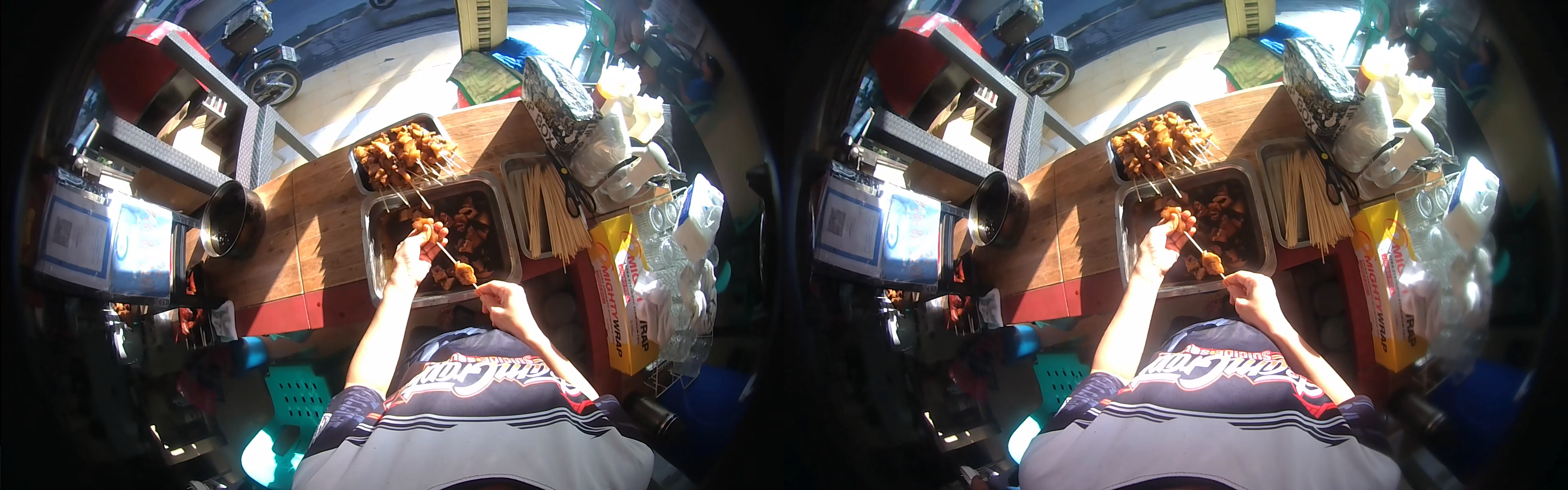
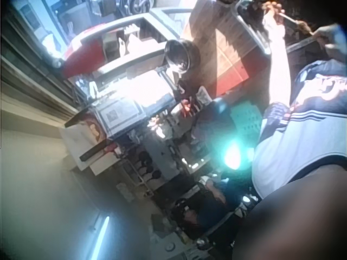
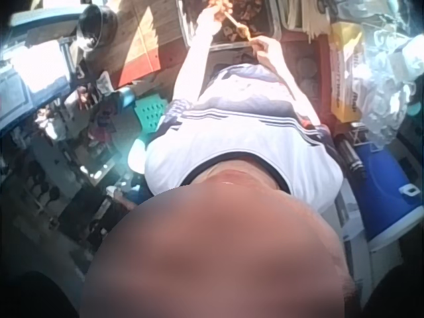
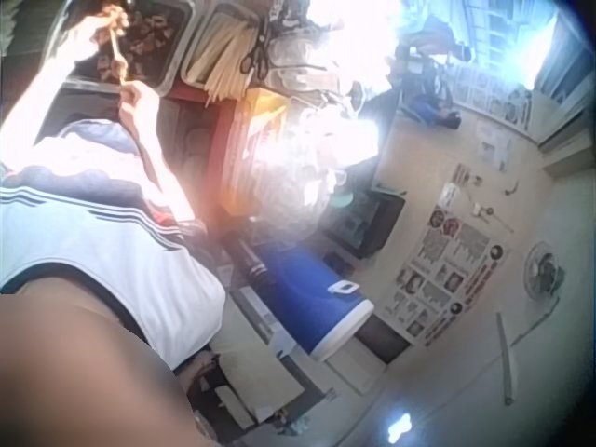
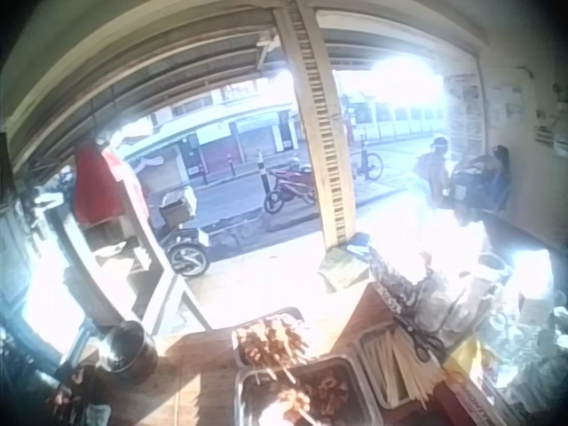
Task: The person repeatedly picks up pieces of cooked meat from a metal tray and threads them onto wooden skewers. The person places the completed skewers into a separate tray. The task is performed continuously at a street food stall.
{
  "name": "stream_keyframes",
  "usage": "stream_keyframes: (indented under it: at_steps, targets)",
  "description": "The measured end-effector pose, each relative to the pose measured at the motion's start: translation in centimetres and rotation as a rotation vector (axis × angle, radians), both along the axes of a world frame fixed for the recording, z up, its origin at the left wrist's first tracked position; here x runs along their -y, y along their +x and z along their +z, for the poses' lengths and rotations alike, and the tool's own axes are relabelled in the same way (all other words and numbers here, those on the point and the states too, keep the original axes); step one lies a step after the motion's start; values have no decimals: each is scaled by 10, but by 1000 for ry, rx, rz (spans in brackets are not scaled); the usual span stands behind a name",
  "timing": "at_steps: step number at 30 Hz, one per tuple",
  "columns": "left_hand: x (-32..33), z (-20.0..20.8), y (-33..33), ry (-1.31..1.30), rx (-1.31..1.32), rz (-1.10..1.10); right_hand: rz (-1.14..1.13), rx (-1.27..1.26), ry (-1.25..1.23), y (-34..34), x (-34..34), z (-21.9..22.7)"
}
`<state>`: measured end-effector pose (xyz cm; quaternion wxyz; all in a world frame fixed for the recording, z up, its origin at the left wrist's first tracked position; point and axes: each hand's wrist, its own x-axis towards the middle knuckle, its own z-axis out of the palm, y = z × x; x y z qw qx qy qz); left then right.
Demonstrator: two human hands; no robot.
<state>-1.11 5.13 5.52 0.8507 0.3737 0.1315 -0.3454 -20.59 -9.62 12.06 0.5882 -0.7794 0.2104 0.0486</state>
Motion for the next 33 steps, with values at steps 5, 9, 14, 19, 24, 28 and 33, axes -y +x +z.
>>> stream_keyframes:
  at_steps: [5, 9, 14, 19, 24, 28, 33]
  targets:
    - [7, 10, -21, -53, 58, -126, -28, -93, 207, 9, 0, 6]
    - [17, 18, -42, -26, 44, -166, -47, -79, 225, 19, 2, 4]
    - [19, 21, -44, -46, 98, -174, -14, 25, 106, 20, 0, -3]
    - [23, 16, -50, -22, 104, -177, -38, 21, 155, 24, -1, -13]
    - [22, -6, -37, 56, 117, -225, -72, 13, 64, 22, 4, -22]
    - [5, -32, 2, 1199, 1171, -25, -142, 95, -28, 16, 17, -31]
    - [-14, -57, 16, 1572, 1674, -455, -176, 65, 0, 7, 28, -35]
